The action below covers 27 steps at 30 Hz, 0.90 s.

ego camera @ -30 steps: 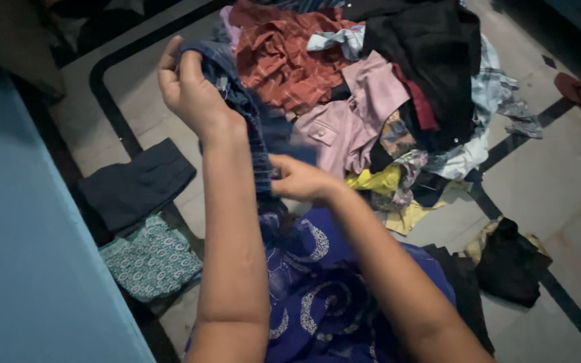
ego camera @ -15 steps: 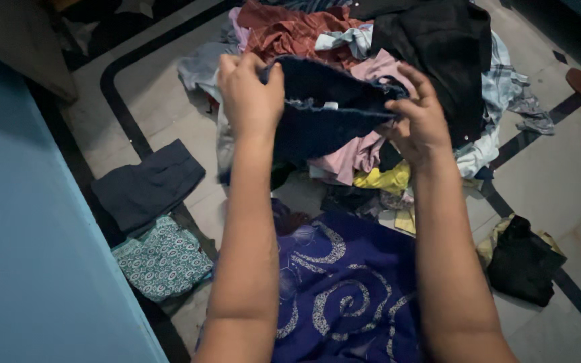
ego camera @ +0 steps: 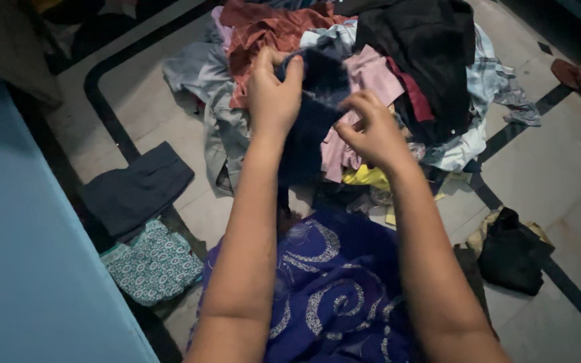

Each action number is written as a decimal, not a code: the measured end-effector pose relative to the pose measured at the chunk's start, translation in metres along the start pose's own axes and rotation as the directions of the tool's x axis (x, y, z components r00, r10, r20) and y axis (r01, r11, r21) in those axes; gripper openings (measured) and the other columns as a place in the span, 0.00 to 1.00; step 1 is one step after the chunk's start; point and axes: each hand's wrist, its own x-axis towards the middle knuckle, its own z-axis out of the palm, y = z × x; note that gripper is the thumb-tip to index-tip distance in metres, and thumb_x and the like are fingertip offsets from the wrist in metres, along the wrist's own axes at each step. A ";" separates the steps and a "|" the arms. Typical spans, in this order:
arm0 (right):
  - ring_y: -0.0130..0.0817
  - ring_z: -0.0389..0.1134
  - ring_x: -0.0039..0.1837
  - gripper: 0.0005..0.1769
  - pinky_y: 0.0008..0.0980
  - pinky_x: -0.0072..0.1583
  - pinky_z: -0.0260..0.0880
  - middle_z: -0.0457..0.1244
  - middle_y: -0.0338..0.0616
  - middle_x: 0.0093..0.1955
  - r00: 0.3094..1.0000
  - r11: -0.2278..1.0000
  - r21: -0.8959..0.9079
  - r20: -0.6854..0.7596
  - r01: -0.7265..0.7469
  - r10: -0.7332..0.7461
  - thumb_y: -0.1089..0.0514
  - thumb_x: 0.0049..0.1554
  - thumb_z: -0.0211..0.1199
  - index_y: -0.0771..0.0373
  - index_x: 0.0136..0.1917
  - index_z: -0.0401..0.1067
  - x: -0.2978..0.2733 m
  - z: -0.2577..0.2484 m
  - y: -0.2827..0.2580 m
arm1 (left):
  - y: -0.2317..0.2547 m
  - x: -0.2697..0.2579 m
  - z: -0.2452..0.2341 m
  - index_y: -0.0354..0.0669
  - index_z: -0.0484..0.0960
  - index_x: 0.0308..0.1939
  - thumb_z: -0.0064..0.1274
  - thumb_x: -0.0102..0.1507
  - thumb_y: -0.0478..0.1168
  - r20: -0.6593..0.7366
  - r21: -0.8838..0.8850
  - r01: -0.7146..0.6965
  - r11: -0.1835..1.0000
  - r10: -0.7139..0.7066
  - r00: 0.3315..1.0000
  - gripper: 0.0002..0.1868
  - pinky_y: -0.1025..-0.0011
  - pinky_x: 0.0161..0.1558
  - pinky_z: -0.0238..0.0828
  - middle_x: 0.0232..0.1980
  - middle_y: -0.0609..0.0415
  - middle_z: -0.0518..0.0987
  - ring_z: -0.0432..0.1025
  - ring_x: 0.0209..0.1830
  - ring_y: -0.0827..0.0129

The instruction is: The person sorts through a pile of clothing on the floor, picking up and unfolding various garments including shorts, shirts, and patterned fabrics before setting them aside.

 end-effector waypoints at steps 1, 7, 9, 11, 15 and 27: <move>0.31 0.70 0.55 0.18 0.30 0.53 0.74 0.62 0.46 0.61 1.000 1.000 0.000 -0.001 -0.002 0.002 0.61 0.54 0.67 0.64 0.58 0.72 0.001 0.003 -0.002 | 0.000 0.000 0.000 0.37 0.75 0.34 0.58 0.63 0.42 0.002 -0.001 0.001 1.000 -0.001 1.000 0.12 0.64 0.44 0.74 0.35 0.48 0.83 0.79 0.37 0.60; 0.31 0.63 0.39 0.11 0.28 0.42 0.63 0.63 0.43 0.37 0.973 0.977 0.080 -0.098 -0.200 0.207 0.63 0.56 0.60 0.67 0.53 0.70 0.001 -0.003 0.005 | 0.014 -0.001 -0.012 0.35 0.71 0.34 0.56 0.56 0.34 -0.035 0.085 0.044 0.995 -0.041 0.999 0.09 0.62 0.48 0.75 0.41 0.49 0.85 0.80 0.40 0.55; 0.30 0.63 0.41 0.08 0.27 0.45 0.63 0.62 0.45 0.41 0.973 1.000 0.006 -0.230 0.028 -0.026 0.67 0.53 0.57 0.69 0.48 0.69 0.001 -0.009 0.011 | 0.024 -0.003 -0.019 0.40 0.78 0.49 0.40 0.55 0.27 0.071 0.021 -0.222 0.975 0.220 0.973 0.21 0.59 0.56 0.75 0.49 0.46 0.82 0.78 0.52 0.50; 0.31 0.64 0.44 0.06 0.29 0.47 0.64 0.61 0.45 0.42 0.946 0.991 -0.053 -0.296 0.124 -0.134 0.69 0.54 0.56 0.69 0.46 0.69 0.003 -0.019 0.018 | 0.032 -0.002 -0.023 0.44 0.82 0.46 0.40 0.55 0.28 0.246 0.122 -0.216 0.969 0.181 0.952 0.20 0.58 0.52 0.75 0.44 0.50 0.85 0.78 0.49 0.50; 0.31 0.62 0.44 0.04 0.29 0.46 0.62 0.58 0.45 0.43 0.921 0.995 0.066 -0.388 0.070 -0.039 0.70 0.54 0.51 0.69 0.42 0.67 -0.002 -0.039 0.026 | 0.024 -0.006 -0.023 0.45 0.87 0.39 0.47 0.59 0.37 0.582 0.364 -0.145 0.920 -0.104 0.806 0.12 0.55 0.49 0.73 0.38 0.41 0.83 0.79 0.43 0.47; 0.42 0.63 0.42 0.10 0.36 0.45 0.64 0.58 0.50 0.47 0.956 0.978 -0.207 -0.290 -0.025 -0.036 0.65 0.54 0.62 0.70 0.50 0.70 -0.020 -0.072 0.015 | 0.025 -0.010 -0.018 0.35 0.78 0.41 0.66 0.54 0.37 0.426 0.270 -0.395 0.878 0.259 0.867 0.16 0.53 0.52 0.68 0.47 0.39 0.76 0.70 0.51 0.42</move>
